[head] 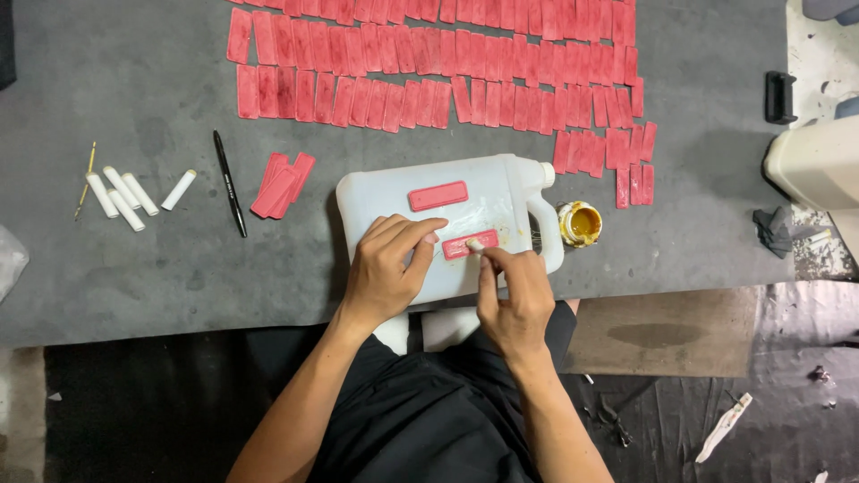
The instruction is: Applying gold-colored edge paint to small red leather strips using a manual applicator stick
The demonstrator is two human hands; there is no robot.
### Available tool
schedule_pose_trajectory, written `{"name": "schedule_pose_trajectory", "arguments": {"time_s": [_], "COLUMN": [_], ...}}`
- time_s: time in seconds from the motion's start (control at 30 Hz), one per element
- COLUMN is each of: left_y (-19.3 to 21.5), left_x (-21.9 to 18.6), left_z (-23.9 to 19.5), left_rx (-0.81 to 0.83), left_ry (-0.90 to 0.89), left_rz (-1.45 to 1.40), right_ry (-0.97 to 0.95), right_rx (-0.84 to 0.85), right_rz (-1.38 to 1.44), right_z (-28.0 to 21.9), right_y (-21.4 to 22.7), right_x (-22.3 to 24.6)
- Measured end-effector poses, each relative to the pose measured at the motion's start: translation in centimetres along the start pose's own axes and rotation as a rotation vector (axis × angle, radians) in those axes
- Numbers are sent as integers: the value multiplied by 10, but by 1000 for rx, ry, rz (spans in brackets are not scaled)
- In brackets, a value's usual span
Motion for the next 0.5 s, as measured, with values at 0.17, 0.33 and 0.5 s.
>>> {"name": "schedule_pose_trajectory", "arguments": {"time_s": [0.17, 0.33, 0.5], "left_y": [0, 1, 2], "left_x": [1, 1, 4], "left_z": [1, 2, 0], "left_rx": [-4, -24, -30], "left_ry": [7, 34, 42], "left_rz": [-20, -50, -66], "right_ry": [-11, -12, -4], "right_rx": [59, 11, 72], "right_rz": [84, 28, 95], "right_z": [0, 6, 6], "right_y": [-6, -5, -2], "right_x": [4, 4, 7]}}
Point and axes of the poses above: each hand's wrist, its own z-axis towards the middle knuckle, its own y-axis out of the back of the hand, x = y × z, the point moved 2 cm from there along z, towards the middle knuckle, and after that the axes turned 3 degrees about x, right-handed, at the moved point
